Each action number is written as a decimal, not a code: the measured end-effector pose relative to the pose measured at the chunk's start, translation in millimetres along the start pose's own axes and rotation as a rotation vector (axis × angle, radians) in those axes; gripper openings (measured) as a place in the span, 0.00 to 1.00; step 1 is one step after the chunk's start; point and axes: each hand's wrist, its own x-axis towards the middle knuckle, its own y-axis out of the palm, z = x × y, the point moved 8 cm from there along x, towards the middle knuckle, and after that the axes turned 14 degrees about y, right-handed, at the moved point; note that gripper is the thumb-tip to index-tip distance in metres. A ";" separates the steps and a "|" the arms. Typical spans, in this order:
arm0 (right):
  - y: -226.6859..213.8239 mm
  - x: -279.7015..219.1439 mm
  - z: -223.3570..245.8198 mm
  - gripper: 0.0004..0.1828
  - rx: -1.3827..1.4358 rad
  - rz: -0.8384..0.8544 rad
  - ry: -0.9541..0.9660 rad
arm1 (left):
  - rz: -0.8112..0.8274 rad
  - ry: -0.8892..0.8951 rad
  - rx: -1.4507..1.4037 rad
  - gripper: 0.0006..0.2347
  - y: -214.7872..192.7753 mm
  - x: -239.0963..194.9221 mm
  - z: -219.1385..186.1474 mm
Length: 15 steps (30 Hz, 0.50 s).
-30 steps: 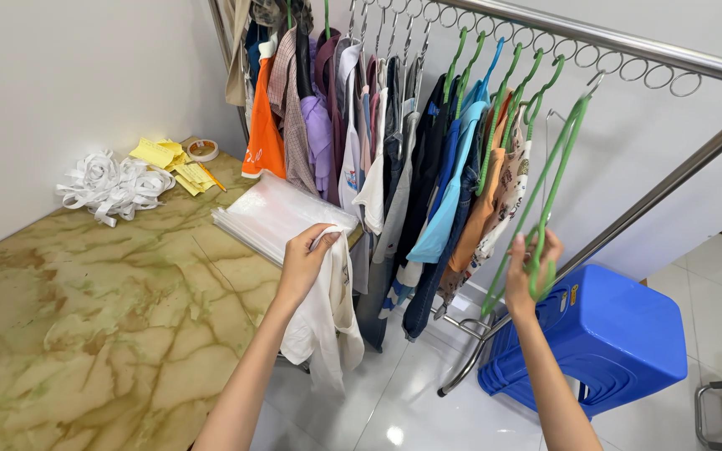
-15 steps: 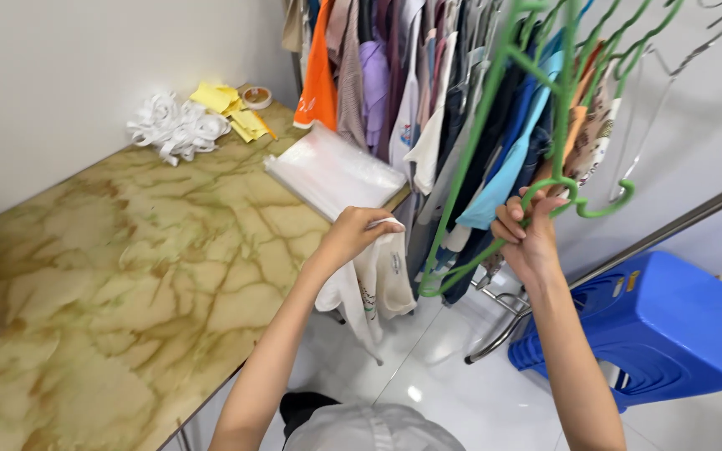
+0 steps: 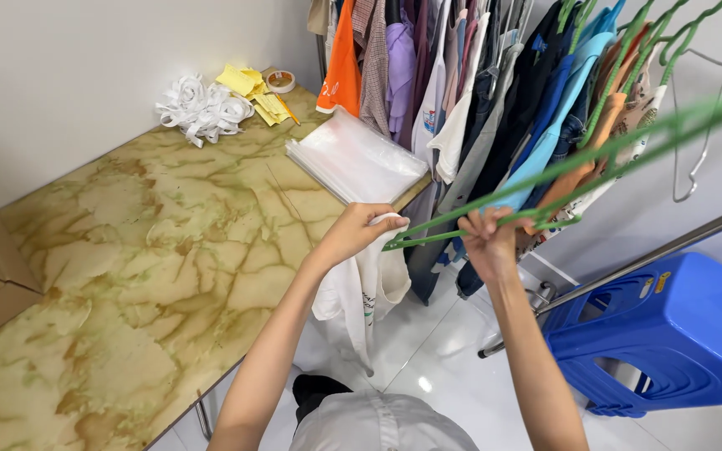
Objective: The person takes a patterned shirt from a clothing rack, places it on a table, and folds it. They then take a white shirt from the rack, fold it on the table, and roll it up. Finally, they take another patterned shirt from the rack and fold it on the table.
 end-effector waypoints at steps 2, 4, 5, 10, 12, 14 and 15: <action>-20.8 -2.4 -27.7 0.27 -0.093 -0.028 0.015 | -0.041 0.001 -0.050 0.09 -2.9 -1.4 22.7; -44.4 -4.1 -53.7 0.28 -0.187 -0.056 0.027 | -0.080 0.004 -0.101 0.09 -8.4 -0.7 27.8; -59.1 -4.3 -69.1 0.26 -0.360 -0.117 0.068 | -0.115 0.025 -0.126 0.08 -14.1 0.4 20.0; -30.8 -15.5 -61.8 0.10 -0.766 -0.188 0.128 | -0.289 0.082 -0.126 0.07 -67.7 -3.4 12.5; -18.2 -13.2 -23.2 0.07 -0.916 -0.144 0.033 | -0.374 0.090 0.054 0.07 -98.7 -11.5 10.4; -20.6 -1.5 6.4 0.02 -1.021 -0.160 0.076 | -0.314 0.138 0.100 0.08 -98.6 -19.0 -15.1; -23.6 4.4 20.2 0.05 -1.127 -0.183 0.121 | -0.252 0.184 0.141 0.11 -95.8 -21.2 -29.5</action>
